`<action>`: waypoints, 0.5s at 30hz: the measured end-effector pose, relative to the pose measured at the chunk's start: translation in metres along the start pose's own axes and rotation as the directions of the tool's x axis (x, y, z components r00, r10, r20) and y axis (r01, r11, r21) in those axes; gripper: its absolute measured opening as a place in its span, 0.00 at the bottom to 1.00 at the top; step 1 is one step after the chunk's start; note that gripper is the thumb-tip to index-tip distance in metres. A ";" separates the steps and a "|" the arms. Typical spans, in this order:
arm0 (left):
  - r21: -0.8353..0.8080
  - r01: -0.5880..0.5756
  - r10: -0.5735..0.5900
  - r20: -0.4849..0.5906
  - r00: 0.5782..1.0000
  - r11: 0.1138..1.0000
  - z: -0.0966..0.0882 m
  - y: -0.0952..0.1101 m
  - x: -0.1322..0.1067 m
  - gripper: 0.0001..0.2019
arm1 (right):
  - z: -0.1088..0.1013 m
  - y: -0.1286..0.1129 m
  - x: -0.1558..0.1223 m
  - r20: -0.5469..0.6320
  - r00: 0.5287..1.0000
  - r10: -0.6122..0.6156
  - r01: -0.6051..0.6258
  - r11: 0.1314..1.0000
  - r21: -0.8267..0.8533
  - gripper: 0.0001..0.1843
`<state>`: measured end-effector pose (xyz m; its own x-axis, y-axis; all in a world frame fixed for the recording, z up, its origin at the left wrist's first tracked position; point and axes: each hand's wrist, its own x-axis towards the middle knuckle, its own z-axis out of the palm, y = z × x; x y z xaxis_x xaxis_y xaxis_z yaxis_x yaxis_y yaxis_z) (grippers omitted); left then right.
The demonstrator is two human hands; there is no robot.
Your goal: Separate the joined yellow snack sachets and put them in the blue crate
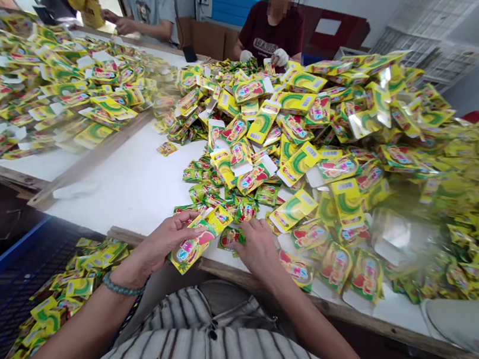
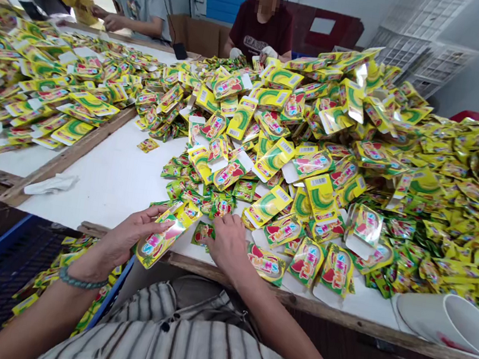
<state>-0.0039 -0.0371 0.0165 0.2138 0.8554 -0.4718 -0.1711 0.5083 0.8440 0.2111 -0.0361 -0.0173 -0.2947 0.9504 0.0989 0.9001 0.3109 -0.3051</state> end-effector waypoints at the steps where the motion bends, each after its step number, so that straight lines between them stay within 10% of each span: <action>1: 0.000 0.002 -0.002 -0.001 1.000 1.000 0.000 0.001 -0.001 0.26 | 0.001 0.000 0.002 -0.007 1.000 -0.007 0.007 1.000 0.030 0.13; 7: 0.014 0.003 -0.002 -0.061 0.998 1.000 -0.002 0.004 -0.006 0.30 | -0.016 0.005 0.014 -0.068 0.966 0.251 -0.173 0.816 0.551 0.16; 15: 0.067 -0.070 0.070 0.003 0.998 0.995 0.005 -0.008 -0.005 0.29 | -0.027 -0.021 0.026 0.014 0.998 0.066 -0.059 0.749 0.660 0.13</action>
<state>0.0008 -0.0461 0.0138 0.2038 0.8886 -0.4110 -0.1207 0.4394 0.8901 0.1933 -0.0177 0.0177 -0.2393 0.9688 0.0650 0.4803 0.1763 -0.8592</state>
